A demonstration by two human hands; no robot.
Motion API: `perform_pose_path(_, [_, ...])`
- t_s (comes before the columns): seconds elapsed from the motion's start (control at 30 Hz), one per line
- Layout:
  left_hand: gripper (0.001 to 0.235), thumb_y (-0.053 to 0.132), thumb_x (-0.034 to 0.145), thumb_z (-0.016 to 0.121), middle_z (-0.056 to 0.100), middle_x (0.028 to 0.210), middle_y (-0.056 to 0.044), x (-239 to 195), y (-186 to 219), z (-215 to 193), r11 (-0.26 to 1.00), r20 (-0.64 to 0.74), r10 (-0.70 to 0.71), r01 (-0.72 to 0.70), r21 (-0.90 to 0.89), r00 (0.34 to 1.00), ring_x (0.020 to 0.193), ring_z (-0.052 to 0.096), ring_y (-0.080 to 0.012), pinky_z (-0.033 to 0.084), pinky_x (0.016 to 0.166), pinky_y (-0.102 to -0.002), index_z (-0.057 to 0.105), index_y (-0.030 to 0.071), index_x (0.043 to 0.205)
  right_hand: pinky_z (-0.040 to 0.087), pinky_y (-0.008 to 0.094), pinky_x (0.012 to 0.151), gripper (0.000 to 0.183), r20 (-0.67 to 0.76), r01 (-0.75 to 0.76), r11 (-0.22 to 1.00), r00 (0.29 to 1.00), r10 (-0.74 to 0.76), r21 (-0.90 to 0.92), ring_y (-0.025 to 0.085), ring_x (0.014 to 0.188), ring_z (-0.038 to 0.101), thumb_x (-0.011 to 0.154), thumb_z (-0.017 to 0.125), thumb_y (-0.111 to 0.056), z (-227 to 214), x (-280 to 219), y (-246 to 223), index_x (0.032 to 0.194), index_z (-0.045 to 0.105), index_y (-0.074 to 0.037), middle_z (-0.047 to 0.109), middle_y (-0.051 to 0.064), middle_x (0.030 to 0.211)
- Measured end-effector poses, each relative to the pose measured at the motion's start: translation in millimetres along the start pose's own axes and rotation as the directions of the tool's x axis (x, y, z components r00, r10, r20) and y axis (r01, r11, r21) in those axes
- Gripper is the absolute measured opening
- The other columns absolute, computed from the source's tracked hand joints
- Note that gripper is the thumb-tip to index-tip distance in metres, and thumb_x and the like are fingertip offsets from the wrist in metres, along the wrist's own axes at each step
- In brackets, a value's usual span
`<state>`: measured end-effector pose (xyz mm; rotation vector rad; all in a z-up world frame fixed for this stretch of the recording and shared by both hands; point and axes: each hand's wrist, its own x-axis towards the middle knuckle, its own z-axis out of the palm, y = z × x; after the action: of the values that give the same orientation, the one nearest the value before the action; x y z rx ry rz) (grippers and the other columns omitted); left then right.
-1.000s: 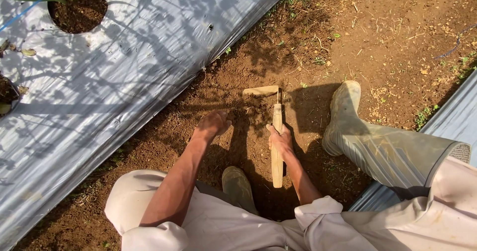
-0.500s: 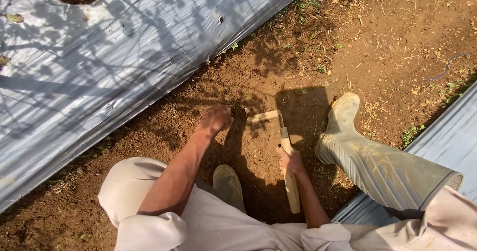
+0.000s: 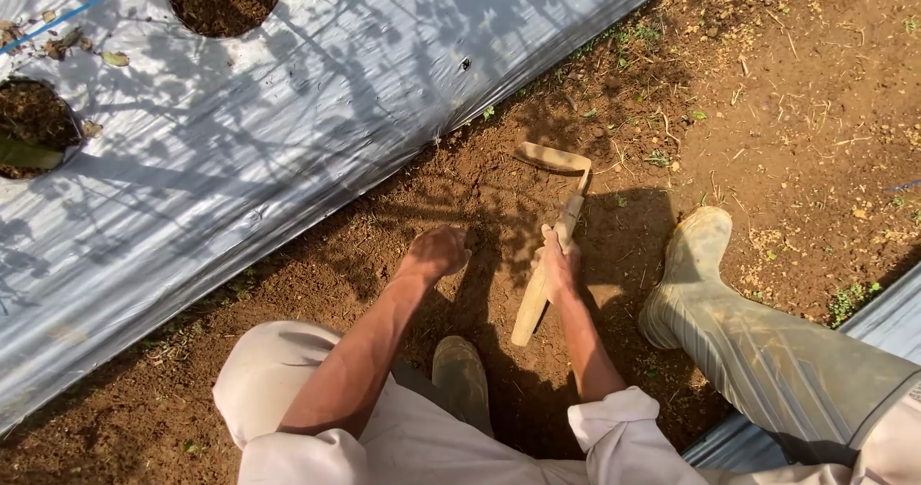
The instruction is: Using a hand hoe to loosen soil and manually packing it around the base of plants growing through plastic mulch.
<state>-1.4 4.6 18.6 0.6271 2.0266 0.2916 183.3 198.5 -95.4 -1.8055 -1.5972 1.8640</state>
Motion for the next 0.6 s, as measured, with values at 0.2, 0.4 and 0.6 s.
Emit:
perform_pose_path(0.2, [0.039,0.035,0.108,0.048,0.066,0.127,-0.019,-48,33,-22,0.994,0.086,0.03,-0.039,0.104,0.996,0.121,0.064,-0.0332,0.048,0.109,-0.047,0.061,0.009,0.133,0.05,0.034,0.041,0.038,-0.266,0.156,0.954,0.96,-0.085,0.255,0.015,0.055,0.065,0.087,0.065,-0.046,23,81,-26,0.099,0.063,-0.01,0.066,0.01,0.071])
perform_pose_path(0.4, [0.042,0.033,0.106,0.054,0.062,0.135,-0.026,-14,15,12,0.997,0.176,0.038,-0.049,0.058,0.984,0.127,0.06,-0.0365,0.047,0.11,-0.05,0.059,0.004,0.136,0.056,0.041,0.069,0.07,-0.109,-0.102,0.983,0.987,0.119,0.151,0.025,0.077,0.065,0.097,0.055,-0.068,73,13,-19,0.13,0.061,-0.007,0.068,0.016,0.092])
perform_pose_path(0.6, [0.035,0.024,0.109,0.042,0.065,0.131,-0.028,-90,76,-62,0.959,0.053,0.179,-0.162,-0.232,0.983,0.102,0.074,-0.0289,0.058,0.096,-0.035,0.065,0.001,0.123,0.052,0.029,0.047,0.084,-0.15,-0.099,0.953,0.978,0.146,0.286,0.015,0.057,0.053,0.096,0.055,-0.055,72,7,-63,0.152,0.027,0.002,0.057,0.008,0.079])
